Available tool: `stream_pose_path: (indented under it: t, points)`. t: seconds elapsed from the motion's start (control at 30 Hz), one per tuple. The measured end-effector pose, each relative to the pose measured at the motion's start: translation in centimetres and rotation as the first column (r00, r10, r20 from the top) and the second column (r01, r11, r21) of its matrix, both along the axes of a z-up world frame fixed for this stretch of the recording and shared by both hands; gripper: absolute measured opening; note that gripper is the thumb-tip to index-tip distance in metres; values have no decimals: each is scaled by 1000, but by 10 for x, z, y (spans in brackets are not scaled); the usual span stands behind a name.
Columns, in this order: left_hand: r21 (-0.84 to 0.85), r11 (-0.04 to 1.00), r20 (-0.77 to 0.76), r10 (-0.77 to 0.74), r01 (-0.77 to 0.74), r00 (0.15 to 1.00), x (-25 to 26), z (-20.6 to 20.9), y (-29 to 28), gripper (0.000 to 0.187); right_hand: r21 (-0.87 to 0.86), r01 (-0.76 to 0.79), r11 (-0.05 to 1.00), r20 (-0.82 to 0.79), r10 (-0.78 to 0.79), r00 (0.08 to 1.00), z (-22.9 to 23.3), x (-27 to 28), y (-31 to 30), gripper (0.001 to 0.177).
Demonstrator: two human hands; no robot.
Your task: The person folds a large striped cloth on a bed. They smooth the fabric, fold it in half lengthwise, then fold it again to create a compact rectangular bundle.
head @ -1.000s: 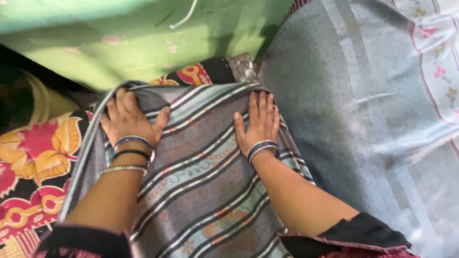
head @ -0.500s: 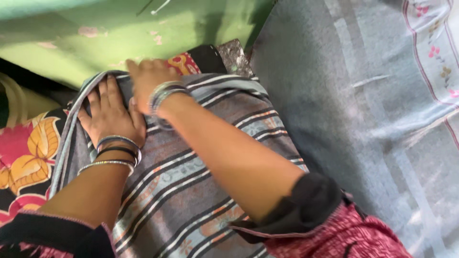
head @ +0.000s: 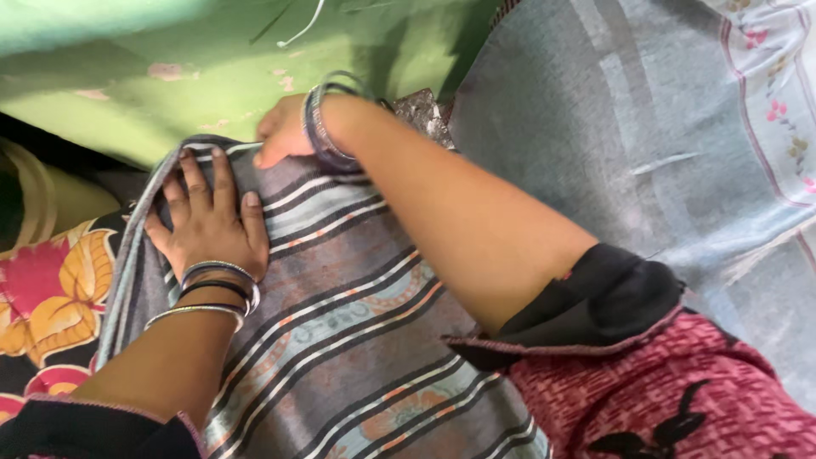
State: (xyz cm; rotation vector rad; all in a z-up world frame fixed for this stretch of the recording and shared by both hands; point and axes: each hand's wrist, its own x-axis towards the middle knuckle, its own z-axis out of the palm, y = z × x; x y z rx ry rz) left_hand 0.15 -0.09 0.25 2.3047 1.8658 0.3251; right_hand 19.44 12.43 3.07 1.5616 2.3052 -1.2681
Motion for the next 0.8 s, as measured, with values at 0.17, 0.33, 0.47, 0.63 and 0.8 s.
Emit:
stream_pose_path:
  t: [0.17, 0.33, 0.47, 0.63, 0.8]
  points:
    - [31, 998, -71, -61, 63, 996, -3, -6, 2, 58, 144, 165, 976, 75, -177, 981, -11, -24, -14, 44]
    - [-36, 999, -83, -34, 31, 996, -1, 0, 2, 62, 606, 249, 755, 39, -341, 939, -21, 15, -46, 32]
    - [-20, 1000, -98, -17, 16, 995, 2, 3, 0, 66, 776, 232, 586, -46, -315, 948, -35, 25, -60, 32]
    - [29, 1000, -76, -5, 7, 997, 4, -1, 2, 69, 793, 178, 583, 1, -292, 956, -43, 28, -54, 35]
    - [92, 994, -9, 62, -61, 998, 48, -16, 11, 58, 787, 178, 590, 6, -296, 955, -42, 26, -50, 34]
